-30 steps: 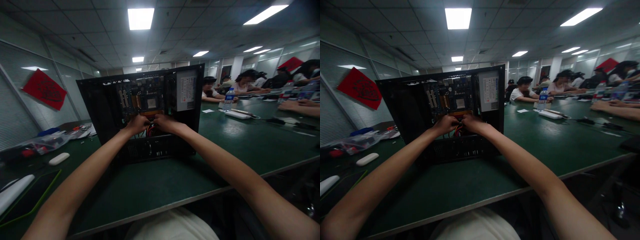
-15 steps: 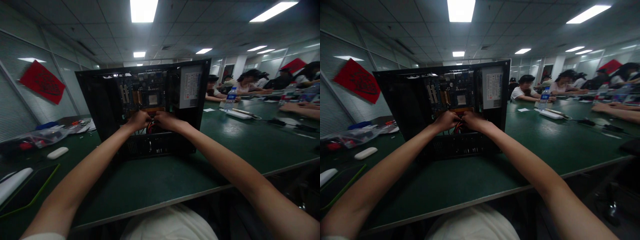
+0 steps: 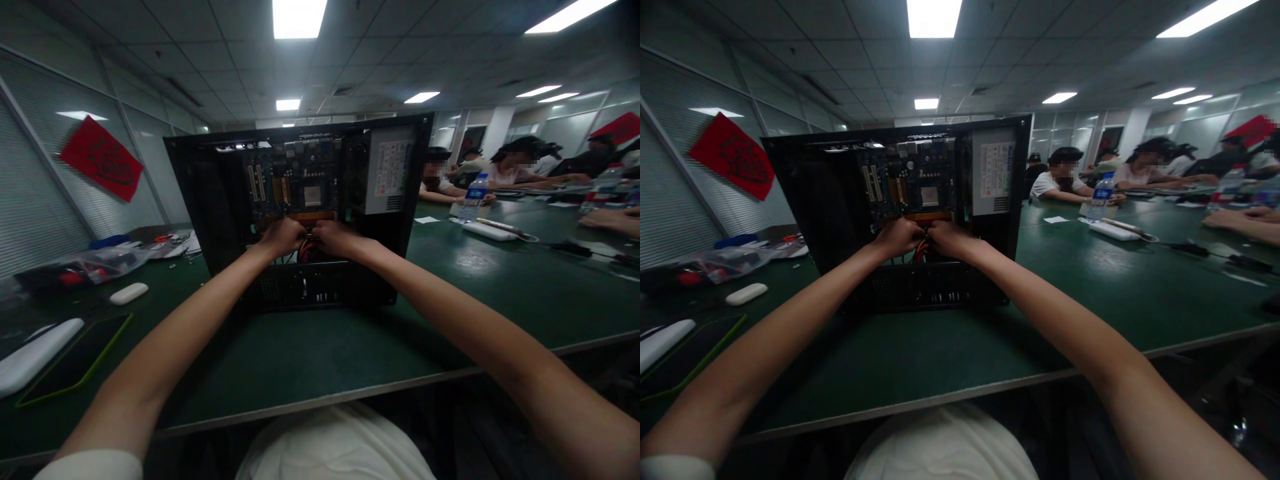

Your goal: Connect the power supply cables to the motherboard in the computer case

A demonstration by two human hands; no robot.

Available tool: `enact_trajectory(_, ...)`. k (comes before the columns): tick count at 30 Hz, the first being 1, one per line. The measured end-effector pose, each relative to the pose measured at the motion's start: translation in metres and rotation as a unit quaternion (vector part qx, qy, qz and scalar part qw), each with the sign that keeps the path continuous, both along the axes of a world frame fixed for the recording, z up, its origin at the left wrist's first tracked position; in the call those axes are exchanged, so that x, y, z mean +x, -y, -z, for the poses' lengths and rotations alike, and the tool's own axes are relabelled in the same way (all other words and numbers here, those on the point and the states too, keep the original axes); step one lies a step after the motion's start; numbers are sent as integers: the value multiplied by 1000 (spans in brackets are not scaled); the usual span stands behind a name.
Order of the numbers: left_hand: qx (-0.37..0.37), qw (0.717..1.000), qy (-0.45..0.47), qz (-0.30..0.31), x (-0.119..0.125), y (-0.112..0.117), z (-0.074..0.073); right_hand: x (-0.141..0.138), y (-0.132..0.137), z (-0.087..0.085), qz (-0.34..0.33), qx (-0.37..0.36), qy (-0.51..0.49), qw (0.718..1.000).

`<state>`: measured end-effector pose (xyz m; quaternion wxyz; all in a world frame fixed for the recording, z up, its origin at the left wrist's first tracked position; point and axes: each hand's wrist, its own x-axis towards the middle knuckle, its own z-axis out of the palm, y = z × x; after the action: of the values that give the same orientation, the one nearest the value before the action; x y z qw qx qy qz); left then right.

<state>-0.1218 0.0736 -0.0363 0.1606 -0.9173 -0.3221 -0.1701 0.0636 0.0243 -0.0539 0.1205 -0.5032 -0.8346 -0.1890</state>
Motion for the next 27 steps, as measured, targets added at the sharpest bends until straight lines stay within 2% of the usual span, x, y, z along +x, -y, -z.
enact_trajectory(10,21,1000,-16,9,0,-5,4,2,-10,-10,-50,51,68,995)
enact_trajectory(16,31,1000,-1,2,1,-3,6,-1,-6,-5,-23,31,69,997)
enact_trajectory(21,26,1000,11,11,1,-1,7,-1,-4,-4,-30,36,70,996)
enact_trajectory(27,29,999,-4,-25,1,4,4,-1,-2,-6,-24,30,68,997)
